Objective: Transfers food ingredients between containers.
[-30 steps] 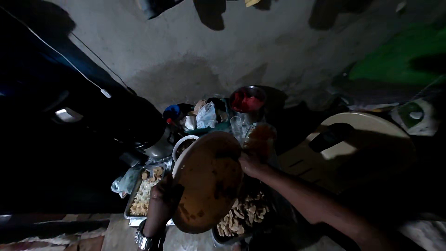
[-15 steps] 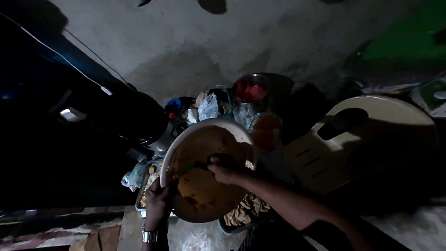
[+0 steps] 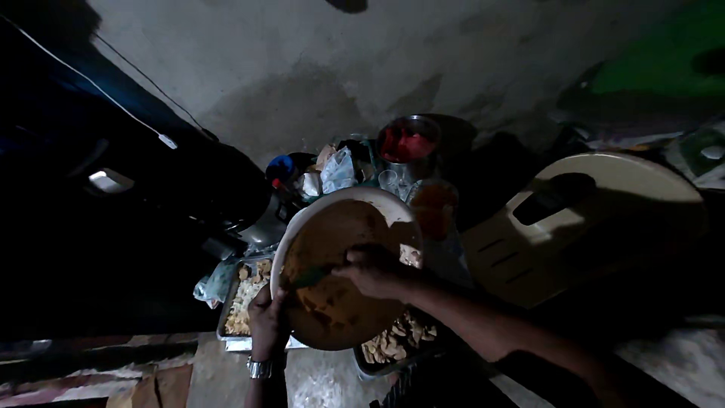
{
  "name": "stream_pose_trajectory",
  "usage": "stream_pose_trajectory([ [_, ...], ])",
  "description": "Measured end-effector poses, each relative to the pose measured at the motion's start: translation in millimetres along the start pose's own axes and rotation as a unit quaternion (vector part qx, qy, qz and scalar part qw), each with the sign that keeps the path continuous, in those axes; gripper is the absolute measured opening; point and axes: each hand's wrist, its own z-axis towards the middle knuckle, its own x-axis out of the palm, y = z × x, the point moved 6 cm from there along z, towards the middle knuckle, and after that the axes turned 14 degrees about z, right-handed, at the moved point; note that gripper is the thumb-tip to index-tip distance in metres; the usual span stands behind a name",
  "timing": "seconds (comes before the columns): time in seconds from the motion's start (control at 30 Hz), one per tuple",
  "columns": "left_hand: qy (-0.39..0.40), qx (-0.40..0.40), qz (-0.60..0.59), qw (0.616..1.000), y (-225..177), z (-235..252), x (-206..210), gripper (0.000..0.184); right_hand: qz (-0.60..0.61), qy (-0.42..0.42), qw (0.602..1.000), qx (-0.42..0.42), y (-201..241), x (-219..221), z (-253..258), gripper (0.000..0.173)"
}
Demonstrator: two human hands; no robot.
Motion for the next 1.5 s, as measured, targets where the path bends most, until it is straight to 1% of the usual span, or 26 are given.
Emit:
stream_pose_trajectory([
  [0.07, -0.003, 0.004, 0.008, 1.000, 0.0, 1.9, 3.1, 0.018, -0.017, 0.063, 0.998, 0.004, -12.5, 24.5, -5.9, 0.034],
  [0.13, -0.005, -0.002, 0.013, 1.000, 0.4, 1.1, 7.0, 0.014, -0.026, 0.098, 0.994, 0.037, -20.0, 26.9, -12.7, 0.034],
  [0.17, -0.005, -0.005, 0.018, 1.000, 0.3, 0.4, 8.4, 0.013, -0.026, 0.096, 0.993, 0.057, -19.7, 19.5, -14.2, 0.038],
  [0.23, -0.001, -0.003, 0.027, 1.000, 1.5, -0.4, 11.1, 0.015, -0.021, 0.051, 0.996, 0.072, -10.9, -5.4, -14.0, 0.049],
  [0.3, 0.002, -0.001, 0.042, 0.999, 5.5, -0.5, 13.3, 0.023, -0.033, -0.005, 0.998, 0.048, -0.4, -22.1, -11.1, 0.054],
  [0.33, -0.001, 0.001, 0.051, 0.999, 6.8, 0.0, 13.8, 0.027, -0.037, -0.011, 0.999, 0.034, 4.6, -23.7, -10.4, 0.055],
  [0.4, -0.008, 0.008, 0.064, 0.998, 4.9, 1.4, 14.2, 0.031, -0.032, 0.031, 0.999, 0.023, 7.3, -9.8, -12.1, 0.058],
  [0.43, -0.012, 0.014, 0.065, 0.998, 3.0, 2.4, 14.2, 0.032, -0.028, 0.059, 0.998, 0.022, 5.0, 2.3, -15.4, 0.057],
  [0.47, -0.014, 0.019, 0.062, 0.998, 1.6, 3.3, 14.1, 0.031, -0.036, 0.084, 0.996, 0.021, 0.3, 15.0, -19.2, 0.051],
  [0.53, -0.007, 0.019, 0.050, 0.999, 1.5, 2.7, 13.0, 0.026, -0.048, 0.131, 0.989, 0.050, -10.2, 29.9, -27.0, 0.043],
  [0.57, -0.001, 0.015, 0.044, 0.999, 1.4, 0.9, 13.0, 0.021, -0.050, 0.145, 0.985, 0.075, -13.2, 28.5, -28.8, 0.042],
  [0.6, 0.004, 0.011, 0.040, 0.999, 1.0, -0.7, 13.7, 0.017, -0.047, 0.142, 0.984, 0.098, -14.0, 21.3, -27.9, 0.040],
  [0.63, 0.006, 0.009, 0.040, 0.999, 0.7, -2.2, 14.5, 0.014, -0.043, 0.119, 0.986, 0.110, -13.1, 10.6, -24.1, 0.040],
  [0.7, 0.015, 0.011, 0.040, 0.999, 0.0, -6.0, 16.6, 0.010, -0.042, 0.049, 0.992, 0.112, -11.8, -9.9, -11.3, 0.040],
  [0.77, 0.021, 0.015, 0.056, 0.998, -2.0, -10.0, 18.0, 0.008, -0.045, 0.005, 0.993, 0.104, -18.7, -14.8, 0.2, 0.037],
  [0.8, 0.021, 0.017, 0.063, 0.998, -3.9, -11.2, 18.6, 0.006, -0.040, 0.017, 0.993, 0.111, -22.6, -11.1, 2.4, 0.032],
  [0.9, 0.017, 0.033, 0.064, 0.997, -6.3, -11.4, 20.2, 0.006, -0.046, 0.115, 0.981, 0.150, -30.5, 22.5, -12.6, 0.023],
  [0.97, 0.020, 0.045, 0.063, 0.997, -3.9, -11.7, 18.6, 0.008, -0.054, 0.157, 0.973, 0.159, -38.2, 47.3, -31.3, 0.021],
  [1.03, 0.021, 0.054, 0.084, 0.995, -0.3, -13.3, 16.4, 0.009, -0.050, 0.188, 0.964, 0.184, -42.7, 52.8, -45.3, 0.024],
  [1.1, 0.015, 0.055, 0.101, 0.993, 2.0, -16.2, 14.5, 0.008, -0.048, 0.173, 0.963, 0.201, -42.4, 38.5, -48.4, 0.030],
  [1.17, 0.016, 0.069, 0.107, 0.992, 3.2, -19.4, 13.2, 0.008, -0.045, 0.116, 0.969, 0.213, -43.5, 14.0, -45.9, 0.031],
  [1.23, 0.022, 0.078, 0.108, 0.991, 1.6, -22.4, 11.8, 0.008, -0.060, 0.046, 0.972, 0.224, -60.7, -6.2, -44.7, 0.030],
  [1.3, 0.033, 0.076, 0.116, 0.990, -2.6, -27.1, 10.5, 0.008, -0.056, 0.019, 0.960, 0.272, -88.0, -15.1, -49.0, 0.033],
  [1.33, 0.040, 0.080, 0.118, 0.989, -4.9, -29.3, 10.5, 0.010, -0.058, 0.014, 0.953, 0.297, -102.6, -13.7, -53.6, 0.032],
  [1.4, 0.047, 0.101, 0.128, 0.986, -8.1, -32.7, 12.8, 0.011, -0.050, 0.040, 0.940, 0.336, -117.7, 2.3, -67.8, 0.029],
  [1.5, 0.040, 0.131, 0.164, 0.977, -8.3, -35.7, 14.4, 0.014, -0.010, 0.104, 0.936, 0.336, -119.0, 44.2, -93.1, 0.028],
])
